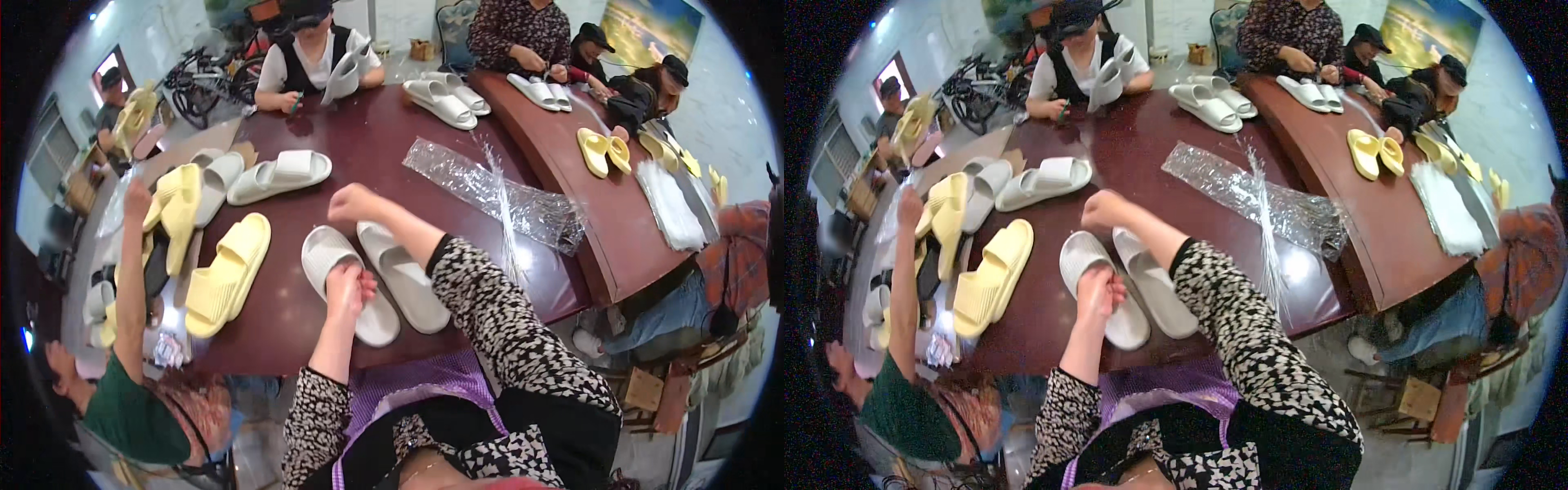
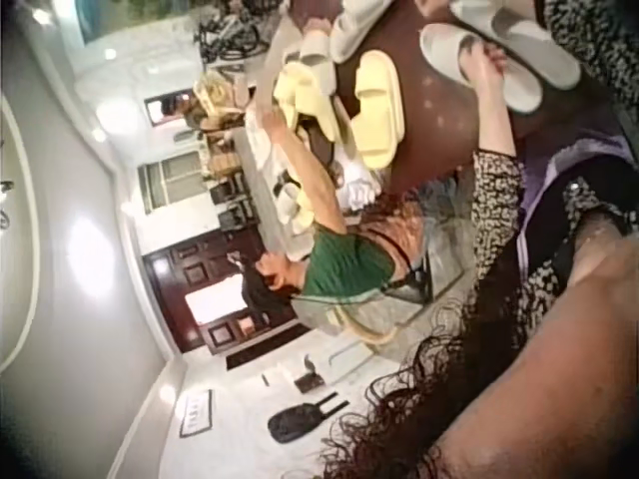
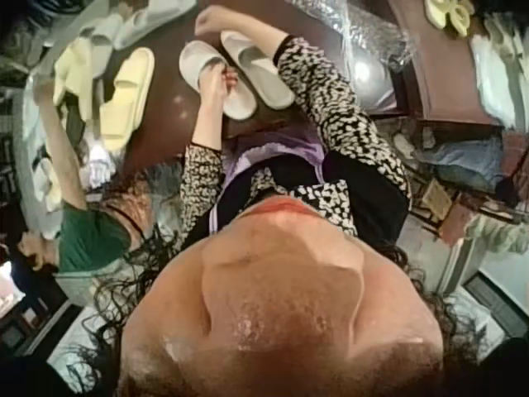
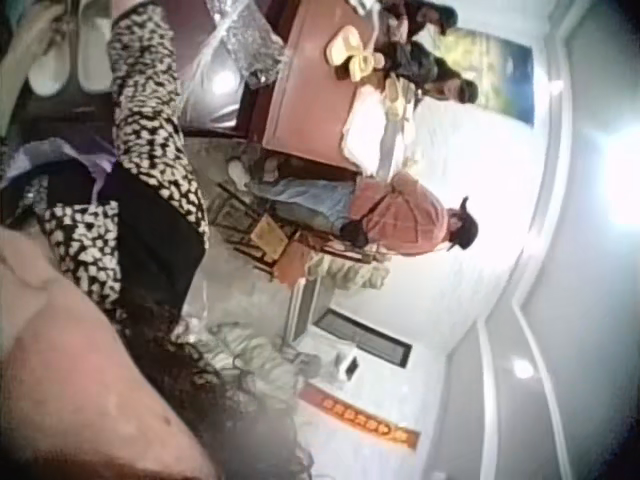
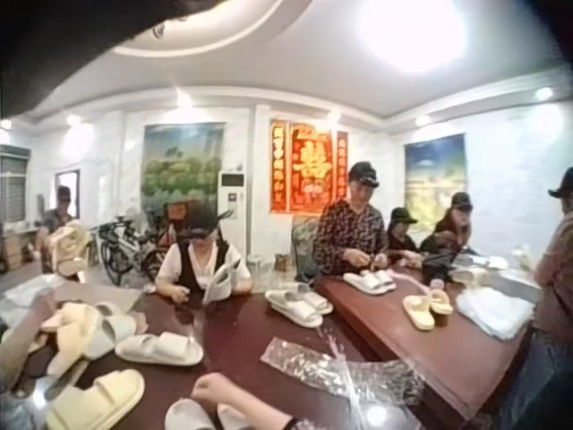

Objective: The person pairs slippers together by threading plastic ties through each pair and fastening them by hand.

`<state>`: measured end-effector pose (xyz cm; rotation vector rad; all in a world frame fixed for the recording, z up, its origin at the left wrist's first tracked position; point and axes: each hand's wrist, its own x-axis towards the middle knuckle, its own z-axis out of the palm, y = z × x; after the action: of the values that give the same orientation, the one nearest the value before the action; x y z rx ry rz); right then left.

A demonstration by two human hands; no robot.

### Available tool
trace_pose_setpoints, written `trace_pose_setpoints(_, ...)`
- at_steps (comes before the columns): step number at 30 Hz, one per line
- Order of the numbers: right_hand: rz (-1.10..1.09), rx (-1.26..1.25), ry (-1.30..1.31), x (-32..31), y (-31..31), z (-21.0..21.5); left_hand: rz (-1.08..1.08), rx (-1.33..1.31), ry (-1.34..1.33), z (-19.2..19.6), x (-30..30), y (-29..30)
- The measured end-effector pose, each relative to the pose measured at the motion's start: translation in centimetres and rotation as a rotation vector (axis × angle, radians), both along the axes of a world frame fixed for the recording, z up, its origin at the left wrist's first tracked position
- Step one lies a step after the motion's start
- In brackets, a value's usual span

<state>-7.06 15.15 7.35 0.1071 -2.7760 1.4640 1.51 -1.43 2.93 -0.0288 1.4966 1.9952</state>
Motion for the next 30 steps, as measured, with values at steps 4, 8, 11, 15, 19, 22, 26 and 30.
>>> trace_pose_setpoints(4, 0.103, 0.15, 0.036, -0.5, -3.4, 0.0, 0.02, -0.003, -0.015, 0.1, -0.3, -0.1)
trace_pose_setpoints(8, 0.096, -0.051, -0.026, -0.9, -4.0, -0.7, 0.013, 0.006, -0.013, 0.2, -0.4, 0.3)
trace_pose_setpoints(11, -0.105, -0.123, 0.059, -1.0, -3.1, -1.4, 0.001, 0.004, -0.021, 0.3, -0.6, 0.3)
trace_pose_setpoints(15, -0.239, -0.573, 0.037, 0.3, -0.9, -0.9, -0.028, 0.035, -0.016, 0.5, -0.1, -0.2)
trace_pose_setpoints(19, -0.219, -0.707, 0.081, 3.6, 0.2, -0.7, -0.09, 0.071, 0.094, 2.4, 0.8, -1.9)
trace_pose_setpoints(22, -0.19, -0.724, 0.197, 5.9, -0.7, -1.1, -0.019, 0.101, 0.417, 5.6, 0.6, -3.1)
trace_pose_setpoints(26, -0.187, -0.817, 0.273, 7.9, -2.9, 0.4, 0.174, 0.103, 0.568, 7.0, -2.2, -1.2)
trace_pose_setpoints(30, -0.241, -0.786, 0.329, 9.1, -4.1, 0.4, -0.016, -0.066, 0.434, 5.8, -3.1, 0.4)
